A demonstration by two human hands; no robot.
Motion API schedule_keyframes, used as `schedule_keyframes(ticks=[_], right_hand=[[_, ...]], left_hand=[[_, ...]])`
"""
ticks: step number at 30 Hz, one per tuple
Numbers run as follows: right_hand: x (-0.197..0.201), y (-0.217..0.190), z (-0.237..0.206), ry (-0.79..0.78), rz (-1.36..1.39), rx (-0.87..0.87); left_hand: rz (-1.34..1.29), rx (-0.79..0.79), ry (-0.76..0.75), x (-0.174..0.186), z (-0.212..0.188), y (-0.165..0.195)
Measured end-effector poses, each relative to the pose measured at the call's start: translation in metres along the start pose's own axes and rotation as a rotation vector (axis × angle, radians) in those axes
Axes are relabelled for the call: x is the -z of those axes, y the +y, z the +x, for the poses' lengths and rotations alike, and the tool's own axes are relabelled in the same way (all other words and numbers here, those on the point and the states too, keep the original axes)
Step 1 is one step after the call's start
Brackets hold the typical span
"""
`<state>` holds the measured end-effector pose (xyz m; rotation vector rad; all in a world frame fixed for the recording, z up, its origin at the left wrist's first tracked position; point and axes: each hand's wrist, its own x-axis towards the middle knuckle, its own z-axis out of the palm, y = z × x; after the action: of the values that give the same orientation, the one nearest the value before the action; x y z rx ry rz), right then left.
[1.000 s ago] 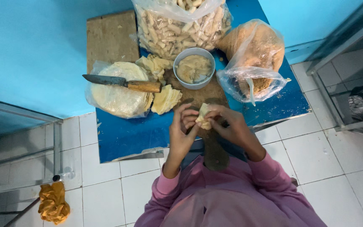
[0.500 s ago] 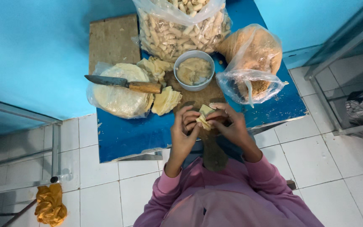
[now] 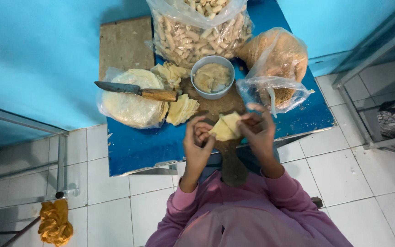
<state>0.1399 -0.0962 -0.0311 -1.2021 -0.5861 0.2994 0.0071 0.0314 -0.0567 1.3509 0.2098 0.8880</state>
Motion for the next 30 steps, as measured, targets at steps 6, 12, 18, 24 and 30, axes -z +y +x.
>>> schedule_keyframes(ticks=[6, 12, 18, 24, 30], right_hand=[[0.015, -0.001, 0.012, 0.186, 0.116, 0.075], [0.012, -0.004, 0.003, 0.142, -0.503, 0.486], [-0.007, -0.014, -0.006, -0.332, -0.684, 0.412], [0.004, -0.033, 0.011, -0.316, -0.854, 0.524], [0.009, -0.028, 0.015, -0.377, -1.051, 0.507]], left_hand=[[0.126, -0.013, 0.167, 0.041, -0.003, 0.016], [0.624, 0.027, 0.373, 0.07, 0.0, 0.047], [1.095, -0.332, 0.347, 0.051, -0.008, 0.063], [0.895, -0.27, 0.039, 0.007, -0.008, 0.06], [0.927, -0.258, -0.074, -0.019, 0.003, 0.052]])
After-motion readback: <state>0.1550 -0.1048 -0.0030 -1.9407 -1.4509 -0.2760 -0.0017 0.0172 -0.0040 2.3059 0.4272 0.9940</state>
